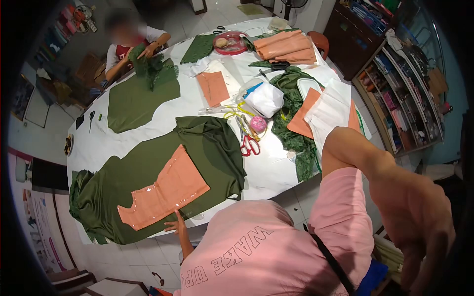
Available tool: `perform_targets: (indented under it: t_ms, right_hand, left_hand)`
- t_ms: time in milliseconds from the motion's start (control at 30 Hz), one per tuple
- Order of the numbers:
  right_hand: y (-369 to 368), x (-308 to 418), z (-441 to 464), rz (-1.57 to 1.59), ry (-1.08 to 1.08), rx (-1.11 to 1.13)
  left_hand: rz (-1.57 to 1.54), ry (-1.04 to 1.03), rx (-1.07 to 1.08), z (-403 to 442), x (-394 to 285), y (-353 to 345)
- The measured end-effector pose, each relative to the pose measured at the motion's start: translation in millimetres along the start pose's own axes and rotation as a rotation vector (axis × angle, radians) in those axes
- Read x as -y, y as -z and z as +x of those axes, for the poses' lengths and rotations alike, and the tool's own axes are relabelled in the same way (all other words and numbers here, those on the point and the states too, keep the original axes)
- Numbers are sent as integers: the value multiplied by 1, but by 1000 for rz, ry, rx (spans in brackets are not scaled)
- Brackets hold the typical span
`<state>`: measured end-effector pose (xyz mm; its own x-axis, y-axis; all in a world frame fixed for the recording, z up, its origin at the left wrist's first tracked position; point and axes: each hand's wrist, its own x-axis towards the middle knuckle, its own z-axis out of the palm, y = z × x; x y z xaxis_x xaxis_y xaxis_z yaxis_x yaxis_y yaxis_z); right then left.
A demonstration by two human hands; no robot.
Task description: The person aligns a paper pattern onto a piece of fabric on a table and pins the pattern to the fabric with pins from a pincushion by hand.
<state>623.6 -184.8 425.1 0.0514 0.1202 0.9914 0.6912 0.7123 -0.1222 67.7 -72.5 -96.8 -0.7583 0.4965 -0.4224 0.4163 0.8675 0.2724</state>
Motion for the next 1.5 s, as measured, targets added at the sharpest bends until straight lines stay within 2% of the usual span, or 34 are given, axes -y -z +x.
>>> perform_targets:
  t_ms: [267, 367, 467, 500, 533, 567, 600, 633, 667, 700, 733, 800, 867, 1100, 1133, 1167, 1233, 1267, 1300, 1367, 1400, 1433, 1500]
  right_hand:
    - [16, -11, -4, -69, -108, -56]
    - [-48, -51, 8, -99, -132, -73]
    - [-49, -127, 29, -116, -154, -96]
    - [-48, -129, 28, -125, -165, -105]
    - [-60, -149, 21, -130, -380, -105]
    - [-51, -213, -8, -35, -464, -70]
    - [-52, -259, -39, -94, -580, -36]
    - [-56, -287, -69, -313, -727, 40]
    - [-57, -331, -113, -558, -596, 141]
    - [-56, -365, -163, -535, -822, 213]
    - [-62, -367, -196, -703, -733, 276]
    - [-65, -386, -260, -815, -941, 518]
    - [-72, -385, -294, -943, -1194, 631]
    - [-80, -404, -350, -1133, -1073, 821]
    - [-81, -408, -340, -1061, -1208, 728]
    - [-80, -415, -319, -986, -1335, 632]
    - [-74, -443, -280, -909, -1337, 468]
    - [-63, -472, -275, -811, -1231, 381]
    - [-64, -449, -222, -629, -1167, 394]
    - [-50, -502, -195, -233, -1176, 387]
    - [-61, -476, -150, -205, -1234, 401]
    - [-84, -446, -101, -170, -1289, 417]
    - [-126, -448, -78, -90, -1276, 454]
  left_hand:
    - [-9, -11, 115, -36, -16, 27]
    - [-3, -22, 111, -29, -11, 25]
    - [-13, -18, 127, -40, -17, 32]
    - [-15, -11, 147, -49, -20, 39]
    - [-17, -8, 168, -53, -23, 42]
    - [-18, -15, 168, -46, -20, 38]
    - [27, -134, 221, -27, -4, 31]
    - [73, -255, 272, -7, 15, 25]
    - [119, -378, 321, 3, 22, 26]
    - [119, -389, 315, 10, 29, 26]
    - [137, -366, 320, 11, 31, 25]
    - [147, -353, 304, 3, 16, 22]
    - [-5, -18, 145, -23, -3, 27]
    - [68, -14, 85, -18, 5, 24]
    - [76, -3, 89, -16, 8, 23]
    - [210, -44, 156, -7, 11, 21]
    - [478, -126, 292, 9, 20, 21]
    - [487, -113, 299, 13, 27, 22]
    - [529, -163, 318, 17, 34, 22]
    - [597, -271, 357, 25, 43, 20]
    - [591, -262, 364, 33, 51, 21]
    - [252, -558, 586, 43, 65, 27]
    - [-497, -1123, 938, 49, 83, 37]
